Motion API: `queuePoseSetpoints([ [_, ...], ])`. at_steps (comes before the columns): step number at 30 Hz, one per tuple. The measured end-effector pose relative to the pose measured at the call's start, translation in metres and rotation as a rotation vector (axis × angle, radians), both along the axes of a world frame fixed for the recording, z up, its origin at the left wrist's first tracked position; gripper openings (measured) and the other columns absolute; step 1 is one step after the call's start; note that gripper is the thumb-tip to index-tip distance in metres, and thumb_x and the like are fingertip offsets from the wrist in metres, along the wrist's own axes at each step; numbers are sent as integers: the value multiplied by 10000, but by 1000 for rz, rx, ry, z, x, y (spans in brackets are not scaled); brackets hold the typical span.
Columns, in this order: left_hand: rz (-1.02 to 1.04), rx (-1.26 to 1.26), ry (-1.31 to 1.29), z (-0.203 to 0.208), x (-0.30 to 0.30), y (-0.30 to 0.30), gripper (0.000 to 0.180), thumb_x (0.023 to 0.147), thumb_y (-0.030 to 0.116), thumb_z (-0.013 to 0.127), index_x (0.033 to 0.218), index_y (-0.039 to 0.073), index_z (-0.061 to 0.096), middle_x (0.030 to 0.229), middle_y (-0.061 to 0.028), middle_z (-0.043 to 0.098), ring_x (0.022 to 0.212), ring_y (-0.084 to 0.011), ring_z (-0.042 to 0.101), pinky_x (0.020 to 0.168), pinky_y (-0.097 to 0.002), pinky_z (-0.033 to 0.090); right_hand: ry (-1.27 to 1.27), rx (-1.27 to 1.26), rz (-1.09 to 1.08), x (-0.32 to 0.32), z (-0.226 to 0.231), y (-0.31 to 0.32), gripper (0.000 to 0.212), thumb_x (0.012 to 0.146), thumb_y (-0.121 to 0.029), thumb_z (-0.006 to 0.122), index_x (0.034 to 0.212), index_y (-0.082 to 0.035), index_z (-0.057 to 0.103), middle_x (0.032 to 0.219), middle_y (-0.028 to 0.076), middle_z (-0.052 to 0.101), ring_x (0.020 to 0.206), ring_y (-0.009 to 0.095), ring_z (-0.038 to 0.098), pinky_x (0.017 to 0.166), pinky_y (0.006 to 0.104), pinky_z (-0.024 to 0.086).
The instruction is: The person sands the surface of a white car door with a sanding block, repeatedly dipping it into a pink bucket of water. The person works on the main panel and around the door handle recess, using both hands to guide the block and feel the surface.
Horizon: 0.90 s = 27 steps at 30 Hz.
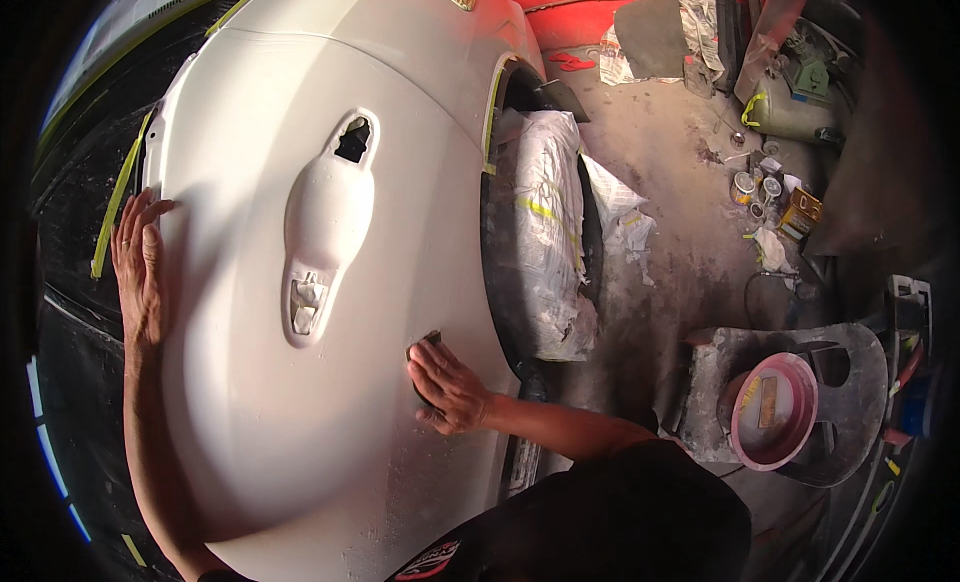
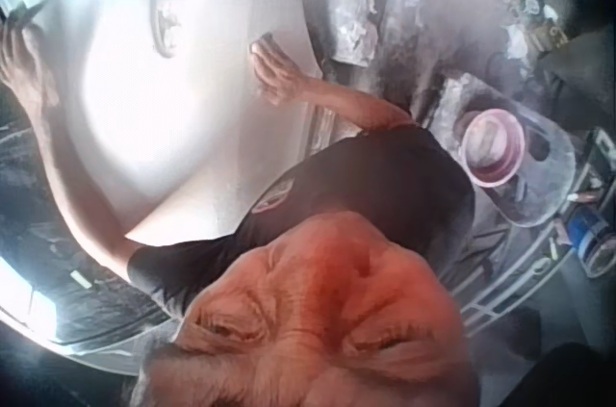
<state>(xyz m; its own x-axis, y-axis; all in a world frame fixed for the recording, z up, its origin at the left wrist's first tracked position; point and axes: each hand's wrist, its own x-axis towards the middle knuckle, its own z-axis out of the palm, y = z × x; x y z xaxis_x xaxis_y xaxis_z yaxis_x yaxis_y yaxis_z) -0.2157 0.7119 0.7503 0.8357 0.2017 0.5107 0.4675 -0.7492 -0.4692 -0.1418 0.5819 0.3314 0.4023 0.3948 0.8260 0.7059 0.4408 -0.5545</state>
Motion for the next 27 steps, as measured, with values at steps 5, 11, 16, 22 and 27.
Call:
queuePoseSetpoints([
  [5, -116, -89, -55, -30, 32, 14, 660, 989, 582, 276, 1349, 84, 516, 1430, -146, 454, 1397, -314, 308, 1171, -448, 177, 319, -187, -282, 192, 58, 22, 681, 1019, -380, 303, 1492, 62, 90, 1559, 271, 117, 1452, 405, 106, 1193, 429, 104],
  [11, -89, 67, 13, -1, 0, 9, 618, 1011, 529, 271, 1294, 59, 555, 1408, -163, 469, 1360, -329, 360, 1153, -454, 234, -52, 40, -24, -74, 3, -11, 754, 998, -456, 309, 1492, 73, 97, 1533, 322, 123, 1440, 459, 106, 1173, 534, 101],
  [16, -113, 0, -23, -16, 12, 17, 749, 950, 670, 241, 1317, 96, 554, 1410, -142, 480, 1397, -299, 324, 1186, -481, 147, 318, -140, -170, 141, 57, 23, 662, 1034, -390, 236, 1484, 79, 113, 1553, 285, 119, 1449, 408, 126, 1194, 447, 104],
  [22, -112, 68, -12, -20, 4, 31, 677, 985, 604, 219, 1297, 114, 567, 1425, -145, 460, 1412, -306, 291, 1184, -462, 149, 140, -31, -154, -46, 28, -7, 658, 1014, -369, 293, 1489, 62, 146, 1542, 293, 147, 1440, 429, 148, 1183, 500, 91],
  [27, -85, 88, -9, -11, 5, 22, 726, 962, 648, 217, 1326, 111, 543, 1434, -147, 450, 1411, -311, 291, 1189, -474, 135, -22, -53, -156, 72, 47, 12, 667, 1018, -422, 267, 1501, 27, 162, 1556, 266, 148, 1452, 397, 138, 1190, 454, 101],
])
